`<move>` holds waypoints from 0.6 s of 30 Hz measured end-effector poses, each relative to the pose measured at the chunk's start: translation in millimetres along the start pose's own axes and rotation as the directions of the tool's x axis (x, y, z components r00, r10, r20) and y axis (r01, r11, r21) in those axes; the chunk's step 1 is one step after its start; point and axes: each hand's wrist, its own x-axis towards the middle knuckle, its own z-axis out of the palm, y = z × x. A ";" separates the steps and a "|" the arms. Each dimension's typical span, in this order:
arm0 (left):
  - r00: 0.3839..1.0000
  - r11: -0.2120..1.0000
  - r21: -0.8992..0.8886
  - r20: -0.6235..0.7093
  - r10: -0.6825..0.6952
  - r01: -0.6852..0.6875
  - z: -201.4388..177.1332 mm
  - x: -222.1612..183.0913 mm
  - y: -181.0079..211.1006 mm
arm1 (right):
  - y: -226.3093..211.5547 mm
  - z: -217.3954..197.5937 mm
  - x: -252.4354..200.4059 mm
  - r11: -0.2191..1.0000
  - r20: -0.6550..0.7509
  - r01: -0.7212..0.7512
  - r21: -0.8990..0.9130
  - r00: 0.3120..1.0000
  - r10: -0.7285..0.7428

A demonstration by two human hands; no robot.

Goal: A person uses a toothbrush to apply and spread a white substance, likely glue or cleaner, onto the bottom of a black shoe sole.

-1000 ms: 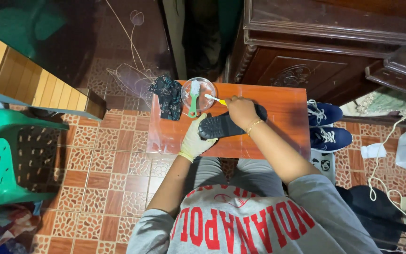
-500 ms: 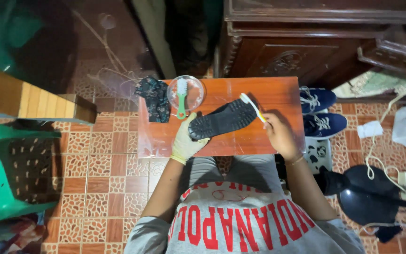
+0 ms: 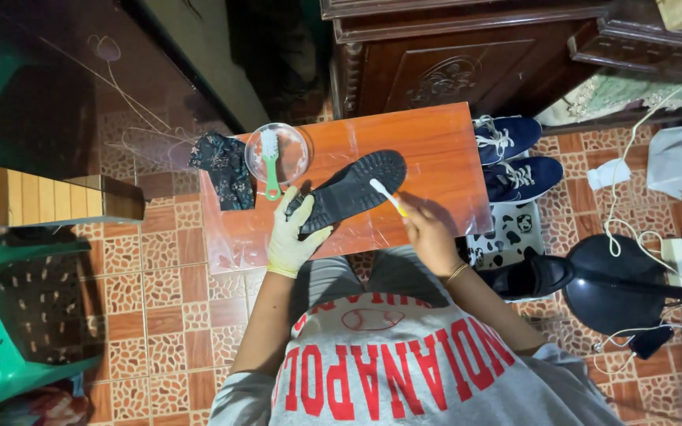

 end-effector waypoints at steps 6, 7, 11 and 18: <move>0.997 0.994 -0.086 0.006 -0.070 0.071 5.0 -4.2 -7.1 | 56.4 14.4 12.6 0.970 -0.065 -0.030 -0.242 0.998 0.014; 0.997 0.993 -0.089 0.008 -0.072 0.072 5.2 -2.0 -5.0 | 52.9 13.8 13.6 0.969 -0.063 -0.031 -0.244 0.998 0.016; 0.998 0.994 -0.088 -0.002 -0.063 0.063 3.7 3.0 1.9 | 21.8 11.7 2.3 0.990 -0.094 0.019 -0.136 0.995 -0.032; 0.995 0.987 -0.131 0.013 -0.094 0.095 -2.7 2.9 7.7 | 75.9 30.2 -3.1 1.000 -0.151 -0.021 0.008 0.988 0.022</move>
